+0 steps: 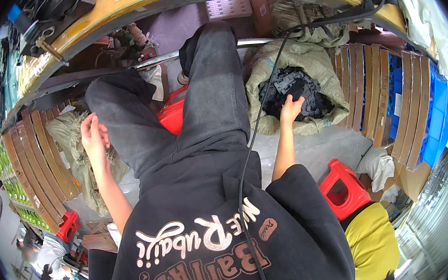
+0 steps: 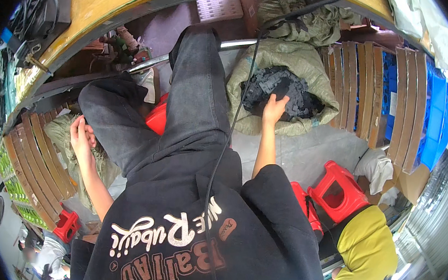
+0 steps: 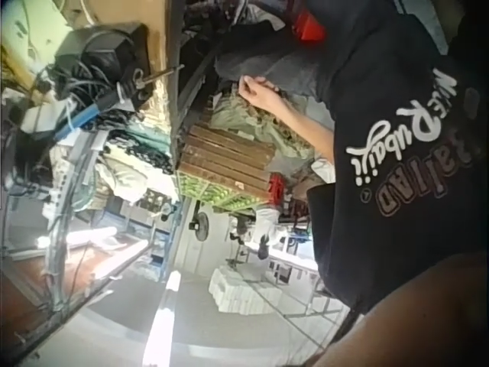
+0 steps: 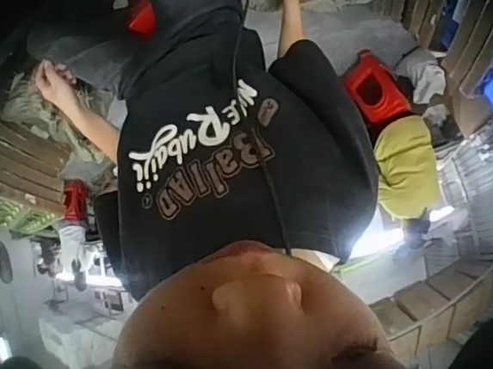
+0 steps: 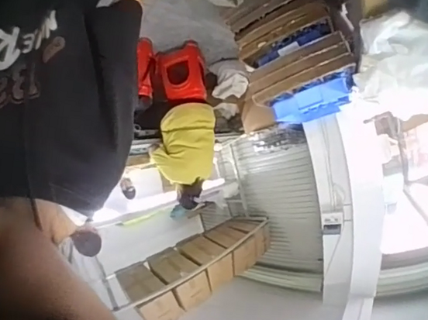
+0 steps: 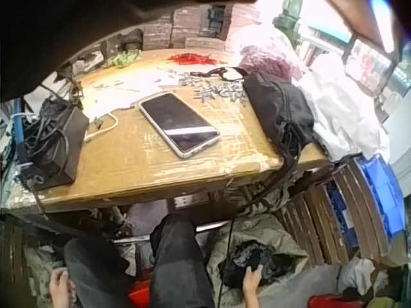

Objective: The person assembles small electronic components and hardware parts by hand, including plastic casings, small screws, electronic connectors, and metal pins, at a workbench. A soldering iron is used for some connections.

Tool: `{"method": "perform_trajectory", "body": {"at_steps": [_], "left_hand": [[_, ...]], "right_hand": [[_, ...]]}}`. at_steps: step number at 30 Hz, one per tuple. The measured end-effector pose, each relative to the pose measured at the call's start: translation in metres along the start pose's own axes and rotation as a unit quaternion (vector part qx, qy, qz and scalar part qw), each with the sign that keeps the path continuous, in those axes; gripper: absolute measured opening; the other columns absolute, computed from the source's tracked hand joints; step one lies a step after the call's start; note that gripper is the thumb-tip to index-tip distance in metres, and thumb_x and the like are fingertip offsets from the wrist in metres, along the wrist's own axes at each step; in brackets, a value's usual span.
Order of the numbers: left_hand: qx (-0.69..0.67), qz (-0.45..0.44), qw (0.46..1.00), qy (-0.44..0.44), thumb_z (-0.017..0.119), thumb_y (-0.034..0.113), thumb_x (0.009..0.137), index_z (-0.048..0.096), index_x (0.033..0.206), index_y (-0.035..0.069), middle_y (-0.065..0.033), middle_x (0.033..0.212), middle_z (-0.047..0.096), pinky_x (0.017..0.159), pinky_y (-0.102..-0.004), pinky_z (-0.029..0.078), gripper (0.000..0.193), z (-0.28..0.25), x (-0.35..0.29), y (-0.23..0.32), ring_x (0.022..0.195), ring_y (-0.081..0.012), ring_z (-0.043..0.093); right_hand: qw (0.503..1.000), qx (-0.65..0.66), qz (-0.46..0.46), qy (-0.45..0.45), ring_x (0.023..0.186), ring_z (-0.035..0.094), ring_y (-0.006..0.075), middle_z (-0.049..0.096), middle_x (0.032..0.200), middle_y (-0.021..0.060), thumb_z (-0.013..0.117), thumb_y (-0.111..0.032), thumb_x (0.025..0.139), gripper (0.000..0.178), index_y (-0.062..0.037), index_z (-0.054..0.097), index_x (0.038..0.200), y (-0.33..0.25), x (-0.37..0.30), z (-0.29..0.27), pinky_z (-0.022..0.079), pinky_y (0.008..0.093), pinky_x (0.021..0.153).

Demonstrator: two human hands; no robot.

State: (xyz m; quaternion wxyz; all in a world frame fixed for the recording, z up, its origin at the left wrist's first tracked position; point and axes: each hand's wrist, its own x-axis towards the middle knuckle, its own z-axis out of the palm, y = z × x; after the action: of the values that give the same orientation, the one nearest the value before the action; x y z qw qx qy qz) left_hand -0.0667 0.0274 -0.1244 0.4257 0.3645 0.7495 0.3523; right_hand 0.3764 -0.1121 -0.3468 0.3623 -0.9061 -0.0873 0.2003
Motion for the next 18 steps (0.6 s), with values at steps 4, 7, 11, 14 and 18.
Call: {"method": "perform_trajectory", "body": {"at_steps": [4, 7, 11, 14, 18], "left_hand": [[0.010, -0.003, 1.000, -0.018, 0.049, 0.024, 0.086, 0.049, 0.104, 0.007, 0.0027, 0.060, 0.047, 0.035, -0.0155, 0.026, 0.025, 0.010, -0.006, 0.003, 0.042, -0.0015, 0.037], [0.002, 0.012, 1.000, -0.020, 0.048, 0.024, 0.086, 0.049, 0.104, 0.008, 0.0030, 0.060, 0.047, 0.035, -0.0154, 0.026, 0.024, 0.011, -0.004, 0.005, 0.042, -0.0013, 0.036], [0.011, 0.007, 1.000, -0.025, 0.049, 0.026, 0.086, 0.051, 0.104, 0.009, 0.0030, 0.061, 0.046, 0.035, -0.0157, 0.025, 0.025, 0.010, -0.002, 0.004, 0.042, -0.0015, 0.036], [0.033, 0.012, 0.999, -0.030, 0.049, 0.026, 0.086, 0.051, 0.104, 0.009, 0.0032, 0.061, 0.046, 0.035, -0.0156, 0.025, 0.025, 0.011, -0.003, 0.005, 0.042, -0.0015, 0.036], [0.039, 0.005, 0.999, -0.036, 0.048, 0.024, 0.086, 0.050, 0.103, 0.009, 0.0033, 0.058, 0.046, 0.035, -0.0157, 0.025, 0.022, 0.017, -0.001, 0.003, 0.042, -0.0014, 0.036]], "right_hand": [[0.999, -0.002, -0.001, 0.037, 0.082, 0.056, 0.0399, 0.058, 0.086, 0.0255, 0.052, -0.021, 0.073, 0.041, 0.0004, 0.042, 0.106, 0.004, 0.021, -0.004, 0.042, 0.0420, 0.074], [0.993, 0.071, 0.083, 0.046, 0.084, 0.057, 0.0362, 0.058, 0.089, 0.0233, 0.053, -0.022, 0.072, 0.042, 0.0007, 0.044, 0.106, 0.001, 0.026, -0.018, 0.043, 0.0395, 0.076], [0.996, -0.048, 0.051, 0.058, 0.087, 0.056, 0.0362, 0.058, 0.094, 0.0226, 0.054, -0.020, 0.071, 0.041, 0.0011, 0.044, 0.106, 0.025, 0.031, -0.033, 0.042, 0.0397, 0.078], [0.997, -0.025, 0.065, 0.016, 0.077, 0.059, 0.0309, 0.058, 0.091, 0.0192, 0.054, -0.017, 0.071, 0.038, 0.0010, 0.045, 0.104, 0.022, 0.024, -0.047, 0.047, 0.0371, 0.060], [0.982, 0.090, 0.143, -0.080, 0.049, 0.051, 0.0162, 0.051, 0.066, 0.0056, 0.057, -0.016, 0.071, 0.027, -0.0034, 0.046, 0.093, 0.011, 0.011, -0.064, 0.039, 0.0260, 0.037]]}}
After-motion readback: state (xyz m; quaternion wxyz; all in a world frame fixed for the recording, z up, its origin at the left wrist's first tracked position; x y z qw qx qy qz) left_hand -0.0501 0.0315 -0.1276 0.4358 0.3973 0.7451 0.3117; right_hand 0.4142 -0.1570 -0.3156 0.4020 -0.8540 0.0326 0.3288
